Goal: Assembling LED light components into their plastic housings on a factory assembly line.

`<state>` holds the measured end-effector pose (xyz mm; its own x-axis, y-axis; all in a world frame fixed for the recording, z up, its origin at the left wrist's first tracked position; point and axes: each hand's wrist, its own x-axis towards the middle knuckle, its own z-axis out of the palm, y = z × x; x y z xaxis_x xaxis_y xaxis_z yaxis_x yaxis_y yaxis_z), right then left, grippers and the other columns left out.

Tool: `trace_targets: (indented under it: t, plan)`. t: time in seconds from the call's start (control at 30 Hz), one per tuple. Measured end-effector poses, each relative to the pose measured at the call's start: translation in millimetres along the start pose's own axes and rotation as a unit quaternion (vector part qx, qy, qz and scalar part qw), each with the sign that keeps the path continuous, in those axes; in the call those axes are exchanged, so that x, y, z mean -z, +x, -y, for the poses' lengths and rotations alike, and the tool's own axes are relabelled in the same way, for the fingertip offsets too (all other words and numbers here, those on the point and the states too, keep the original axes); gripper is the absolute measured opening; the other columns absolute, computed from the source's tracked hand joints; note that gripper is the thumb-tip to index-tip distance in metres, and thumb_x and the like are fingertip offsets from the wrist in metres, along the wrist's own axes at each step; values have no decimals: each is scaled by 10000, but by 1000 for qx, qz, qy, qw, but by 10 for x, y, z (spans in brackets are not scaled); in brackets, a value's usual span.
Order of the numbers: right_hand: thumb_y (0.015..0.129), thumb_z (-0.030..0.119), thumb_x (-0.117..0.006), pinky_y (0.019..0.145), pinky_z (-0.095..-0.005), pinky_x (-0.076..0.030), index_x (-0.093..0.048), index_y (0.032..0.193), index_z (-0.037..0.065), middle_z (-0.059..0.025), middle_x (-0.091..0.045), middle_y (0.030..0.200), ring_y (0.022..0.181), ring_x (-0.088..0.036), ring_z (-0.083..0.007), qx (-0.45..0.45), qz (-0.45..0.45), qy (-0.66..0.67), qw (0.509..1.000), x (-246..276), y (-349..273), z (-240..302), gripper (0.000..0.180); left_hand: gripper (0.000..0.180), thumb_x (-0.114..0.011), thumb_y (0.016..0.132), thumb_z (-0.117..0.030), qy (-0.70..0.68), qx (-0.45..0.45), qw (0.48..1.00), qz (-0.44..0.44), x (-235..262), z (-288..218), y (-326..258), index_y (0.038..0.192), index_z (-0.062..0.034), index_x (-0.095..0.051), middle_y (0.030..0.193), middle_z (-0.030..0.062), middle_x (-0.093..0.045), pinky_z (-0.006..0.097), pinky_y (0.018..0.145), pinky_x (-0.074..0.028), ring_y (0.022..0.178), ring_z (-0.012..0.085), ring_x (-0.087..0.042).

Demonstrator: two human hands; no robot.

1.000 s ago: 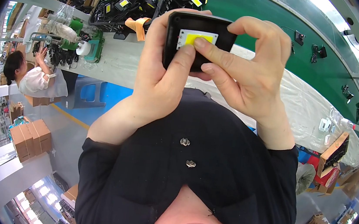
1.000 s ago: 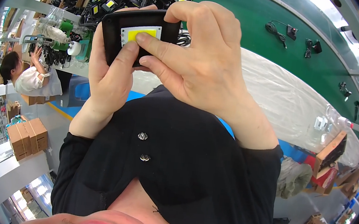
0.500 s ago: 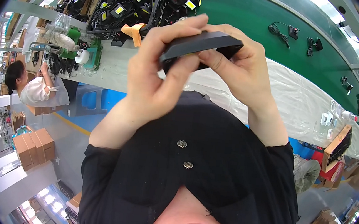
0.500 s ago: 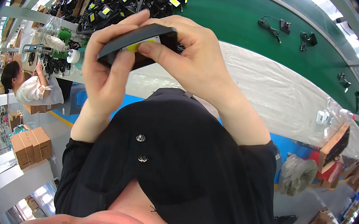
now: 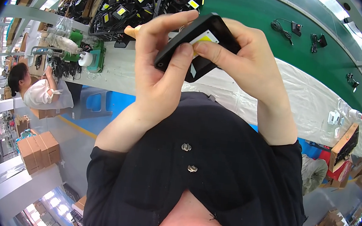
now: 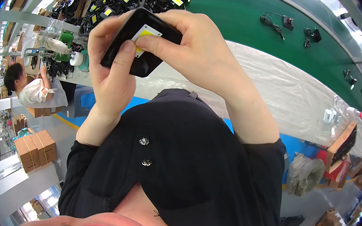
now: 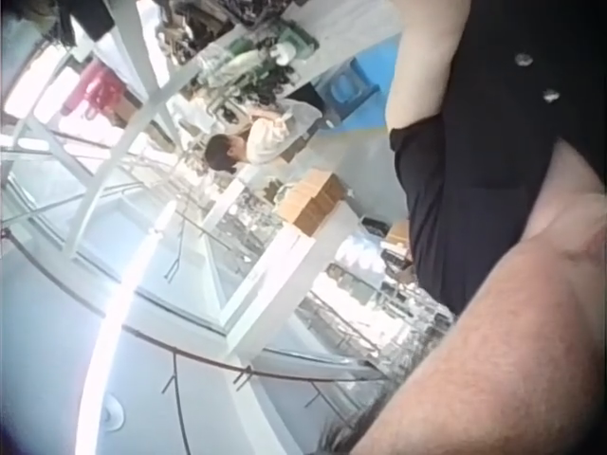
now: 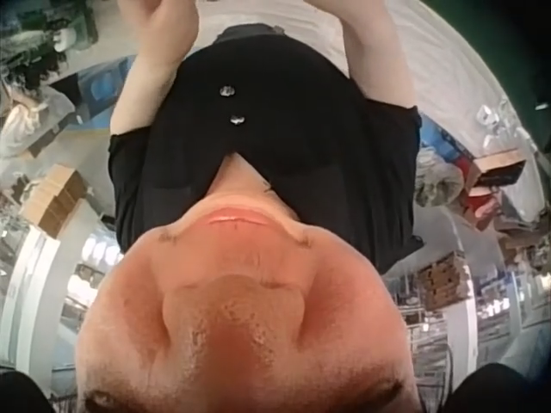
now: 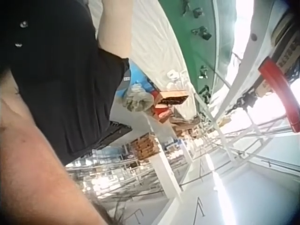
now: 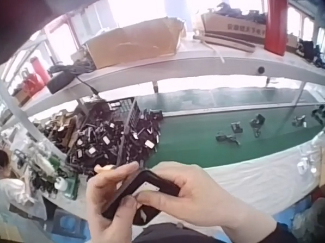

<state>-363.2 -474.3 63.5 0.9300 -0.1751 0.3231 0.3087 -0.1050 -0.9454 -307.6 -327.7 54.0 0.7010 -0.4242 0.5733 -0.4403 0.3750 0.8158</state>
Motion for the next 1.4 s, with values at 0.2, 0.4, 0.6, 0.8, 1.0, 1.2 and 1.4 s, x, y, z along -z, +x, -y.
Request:
trace_targets:
  t: [0.2,0.4,0.6,0.8,1.0,1.2,1.4]
  plan:
    - [737,79,-682,620,-242,-442,-638,945,-19,-72,-606,779,696,-570,-115,65,75,-156,983,153,48,268,234,428,-448,852,78,134,114,968,180,134,-354,141,1268,-20,-455,1197,56,-517,175,702,-433,984,69,-517]
    - [819,40,-640,704,-223,-457,-621,1027,-36,-46,-630,883,795,-580,-95,-12,24,54,998,11,-13,212,223,429,-445,842,106,68,57,988,128,59,-382,123,1253,13,-364,1264,127,-439,250,865,-431,1054,138,-506]
    - [825,-1,-613,685,-210,-436,-634,981,-35,-60,-617,873,765,-572,-109,66,-7,66,996,-70,-69,159,161,345,-490,872,19,36,-3,989,143,71,-292,111,1194,-2,-368,1256,284,-458,399,1007,-354,1169,293,-476]
    - [815,-15,-618,681,-216,-443,-633,970,-36,-68,-619,872,768,-582,-113,96,-18,20,995,-52,-43,73,158,262,-459,880,57,41,-27,995,86,14,-142,84,1131,28,-391,1202,232,-509,296,930,-402,1048,200,-540]
    - [820,117,-637,789,-260,-433,-470,1243,-14,-110,-521,1212,914,-549,-127,65,-11,-20,998,0,-59,7,473,255,-474,892,19,20,33,999,23,62,-57,125,1135,5,-400,1192,174,-522,299,928,-401,1065,174,-519]
    - [839,98,-598,712,-228,-434,-543,1189,46,-78,-556,1112,857,-536,-92,-68,-101,-168,978,367,-60,-758,358,297,-508,856,31,411,-220,885,11,1094,517,808,1146,-25,-475,1174,120,-553,281,804,-481,1004,218,-583]
    - [795,169,-638,750,-315,-487,-600,1082,46,-98,-605,1003,848,-596,-186,-228,-18,-212,950,403,69,-1914,315,422,-509,775,22,671,-156,722,57,2287,1062,1427,1176,-108,-490,1304,73,-451,380,868,-463,1104,318,-507]
